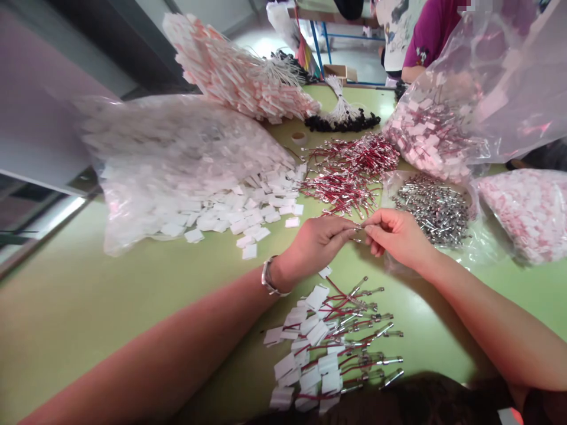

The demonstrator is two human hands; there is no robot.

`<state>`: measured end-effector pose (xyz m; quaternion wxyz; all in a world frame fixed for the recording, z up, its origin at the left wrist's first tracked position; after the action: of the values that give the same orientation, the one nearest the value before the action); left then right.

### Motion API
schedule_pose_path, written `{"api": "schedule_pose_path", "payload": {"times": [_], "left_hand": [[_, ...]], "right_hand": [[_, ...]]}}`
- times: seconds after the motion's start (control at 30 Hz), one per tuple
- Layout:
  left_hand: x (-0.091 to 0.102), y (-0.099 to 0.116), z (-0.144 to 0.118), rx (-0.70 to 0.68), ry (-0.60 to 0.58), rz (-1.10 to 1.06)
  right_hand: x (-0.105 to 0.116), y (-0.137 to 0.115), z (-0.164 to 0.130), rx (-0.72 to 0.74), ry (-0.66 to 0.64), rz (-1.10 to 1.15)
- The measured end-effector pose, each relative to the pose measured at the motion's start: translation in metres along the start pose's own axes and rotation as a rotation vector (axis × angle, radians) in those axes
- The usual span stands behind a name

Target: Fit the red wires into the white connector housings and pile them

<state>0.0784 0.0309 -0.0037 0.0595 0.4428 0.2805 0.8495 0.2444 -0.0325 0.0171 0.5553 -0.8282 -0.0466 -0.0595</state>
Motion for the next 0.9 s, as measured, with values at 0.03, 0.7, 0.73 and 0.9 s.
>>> {"api": "schedule_pose_path", "payload": {"times": [0.03, 0.7, 0.73, 0.9], "left_hand": [[-0.001, 0.001, -0.002, -0.066, -0.044, 0.130], [-0.007, -0.031, 0.019, -0.021, -0.095, 0.387], [-0.002, -0.030, 0.019, -0.013, -0.003, 0.300], [0.025, -0.022, 0.021, 0.154, 0.412, -0.235]], "right_hand": [[-0.001, 0.000, -0.001, -0.034, -0.011, -0.030], [0.075, -0.012, 0.007, 0.113, 0.504, -1.165], [0.080, -0.011, 0.009, 0.112, 0.471, -1.245], [0.075, 0.004, 0.022, 0.141, 0.422, -1.497]]}}
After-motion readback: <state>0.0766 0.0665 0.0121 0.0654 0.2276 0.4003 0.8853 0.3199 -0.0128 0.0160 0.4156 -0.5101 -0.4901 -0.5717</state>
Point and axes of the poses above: each hand's wrist, its own z-axis towards the middle knuckle, its own x-axis out of the back of the hand, y = z × x, the point moved 1 cm from there along z, towards the middle knuckle, and after that the axes turned 12 degrees about -x, right-handed, at the moved point
